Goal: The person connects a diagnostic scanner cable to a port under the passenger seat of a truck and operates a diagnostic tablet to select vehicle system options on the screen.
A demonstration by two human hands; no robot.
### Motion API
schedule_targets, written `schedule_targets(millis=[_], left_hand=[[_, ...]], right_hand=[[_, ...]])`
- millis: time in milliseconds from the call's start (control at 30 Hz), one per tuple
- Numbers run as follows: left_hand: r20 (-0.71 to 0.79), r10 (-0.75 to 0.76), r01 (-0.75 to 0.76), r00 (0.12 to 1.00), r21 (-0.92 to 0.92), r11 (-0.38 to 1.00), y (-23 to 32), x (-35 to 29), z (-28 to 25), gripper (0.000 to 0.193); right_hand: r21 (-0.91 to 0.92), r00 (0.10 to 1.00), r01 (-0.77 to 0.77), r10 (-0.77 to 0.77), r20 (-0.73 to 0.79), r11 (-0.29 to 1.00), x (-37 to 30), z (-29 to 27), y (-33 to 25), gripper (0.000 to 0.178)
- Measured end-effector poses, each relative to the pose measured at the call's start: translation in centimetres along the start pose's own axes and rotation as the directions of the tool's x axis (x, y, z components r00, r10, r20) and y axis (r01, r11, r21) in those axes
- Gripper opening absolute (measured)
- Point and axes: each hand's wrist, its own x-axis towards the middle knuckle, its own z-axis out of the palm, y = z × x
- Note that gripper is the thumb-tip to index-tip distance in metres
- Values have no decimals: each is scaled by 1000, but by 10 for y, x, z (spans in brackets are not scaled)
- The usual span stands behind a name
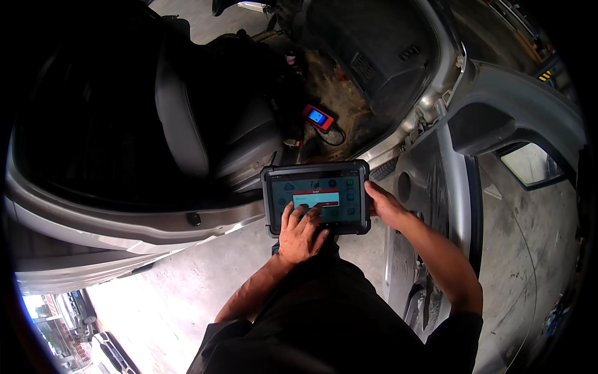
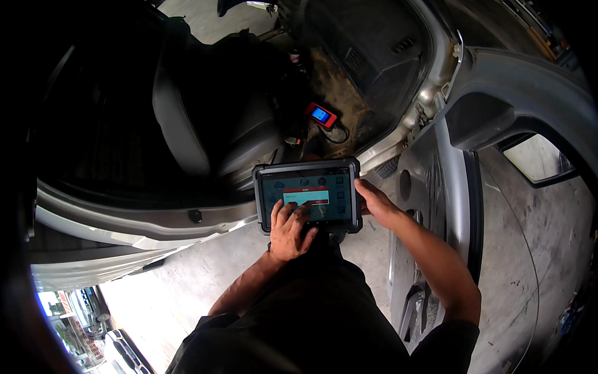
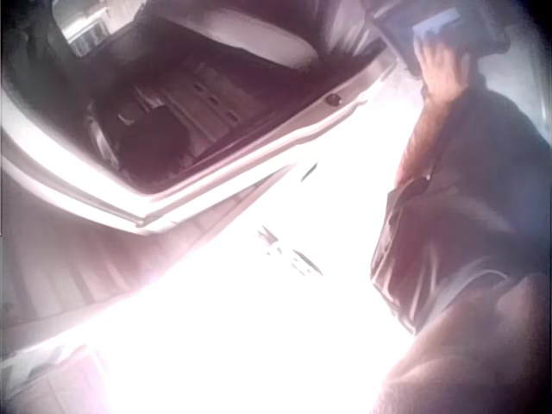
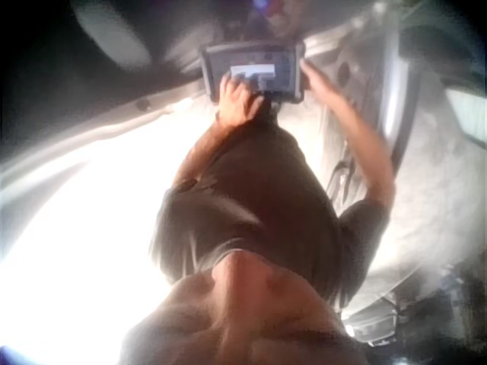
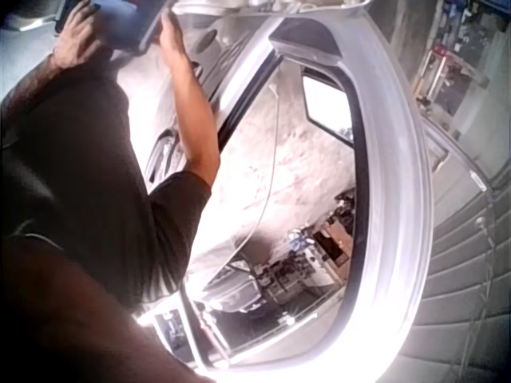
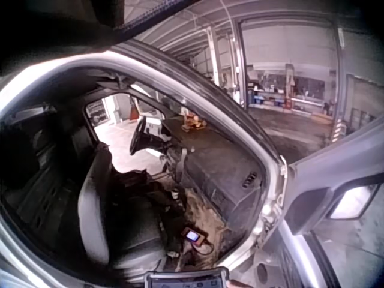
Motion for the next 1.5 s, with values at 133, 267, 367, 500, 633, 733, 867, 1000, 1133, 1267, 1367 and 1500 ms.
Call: schedule_targets(millis=[133, 267, 367, 500, 633, 733, 867, 1000, 1133, 1267, 1367, 1500], left_hand=[[-139, -69, 70, 988, 2, 998, -6, -8, 9, 37], [-144, -84, 89, 986, 29, 996, -4, -5, 10, 35], [-141, -82, 87, 987, 31, 996, -4, -6, 9, 35], [-137, -101, 107, 985, 39, 993, -3, -3, 9, 35], [-204, -121, 115, 971, -42, 992, -6, -7, 12, 36], [-281, -194, 184, 940, -61, 981, -5, -5, 5, 37], [-344, -258, 284, 903, 28, 958, -14, 7, -9, 43], [-309, -236, 273, 921, 84, 958, -29, 11, -18, 49], [-208, -231, 250, 950, 67, 966, -31, 14, -18, 52], [-225, -233, 248, 946, 40, 968, -32, 11, -13, 52], [-280, -276, 278, 919, -32, 960, -32, 9, -16, 50], [-407, -644, 510, 647, -397, 763, -39, 10, -9, 48]], right_hand=[[-5, 1000, -16, 16, 19, 1000, 3, -3, 2, 56], [12, 999, 8, -8, 47, 1000, 3, -5, 4, 54], [14, 999, 5, -5, 42, 1000, 3, -4, 3, 53], [7, 999, 5, -5, 36, 1000, 4, -5, 4, 53], [0, 999, 8, -8, 31, 1000, 2, -3, 2, 54], [5, 999, 0, 0, 39, 1000, 2, -4, 3, 56], [10, 1000, 24, -24, -7, 1000, 2, -1, 4, 55], [18, 999, 1, -1, 38, 1000, 1, -3, 3, 58], [11, 999, 8, -8, 39, 1000, 4, -5, 5, 58], [-1, 1000, 3, -3, 29, 1000, 1, -3, 1, 58], [-1, 1000, 18, -18, 15, 1000, 1, -4, 3, 58], [-20, 1000, 11, -11, 17, 1000, 2, -4, 2, 59]])
